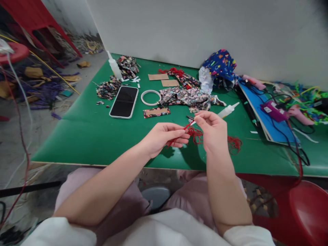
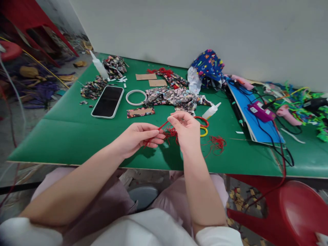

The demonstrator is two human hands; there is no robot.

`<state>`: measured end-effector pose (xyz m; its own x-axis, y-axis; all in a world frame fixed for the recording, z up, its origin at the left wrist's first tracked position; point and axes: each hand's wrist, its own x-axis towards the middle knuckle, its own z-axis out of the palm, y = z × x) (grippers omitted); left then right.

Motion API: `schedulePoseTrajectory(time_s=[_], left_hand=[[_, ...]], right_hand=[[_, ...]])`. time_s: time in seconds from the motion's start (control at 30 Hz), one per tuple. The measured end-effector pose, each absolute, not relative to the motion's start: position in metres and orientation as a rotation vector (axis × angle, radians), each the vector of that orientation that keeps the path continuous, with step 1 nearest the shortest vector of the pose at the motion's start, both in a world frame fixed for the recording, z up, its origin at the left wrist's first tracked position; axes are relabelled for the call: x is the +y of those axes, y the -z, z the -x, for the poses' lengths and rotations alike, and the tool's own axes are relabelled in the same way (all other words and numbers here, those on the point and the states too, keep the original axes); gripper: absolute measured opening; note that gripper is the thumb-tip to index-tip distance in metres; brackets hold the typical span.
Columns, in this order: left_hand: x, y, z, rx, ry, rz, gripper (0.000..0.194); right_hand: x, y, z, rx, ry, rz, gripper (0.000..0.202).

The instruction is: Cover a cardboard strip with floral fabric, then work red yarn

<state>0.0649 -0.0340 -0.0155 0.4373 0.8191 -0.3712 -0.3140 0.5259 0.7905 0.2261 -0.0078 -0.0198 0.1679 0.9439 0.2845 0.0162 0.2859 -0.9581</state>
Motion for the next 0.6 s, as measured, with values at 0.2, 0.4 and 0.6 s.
schedulePoseTrajectory(time_s=[0.2,0.4,0.6], left_hand=[[-0.033,0.016,-0.063,0.824,-0.76,-0.675,0.016],[-0.033,0.015,-0.062,0.837,-0.728,-0.667,0.016],[-0.034,0.015,-0.063,0.844,-0.721,-0.645,0.014]], right_hand=[[-0.005,0.024,-0.229,-1.15,-0.892,1.072,0.01],[-0.003,0.027,-0.234,-1.115,-0.87,1.125,0.013],[-0.001,0.028,-0.242,-1.078,-0.874,1.135,0.014]])
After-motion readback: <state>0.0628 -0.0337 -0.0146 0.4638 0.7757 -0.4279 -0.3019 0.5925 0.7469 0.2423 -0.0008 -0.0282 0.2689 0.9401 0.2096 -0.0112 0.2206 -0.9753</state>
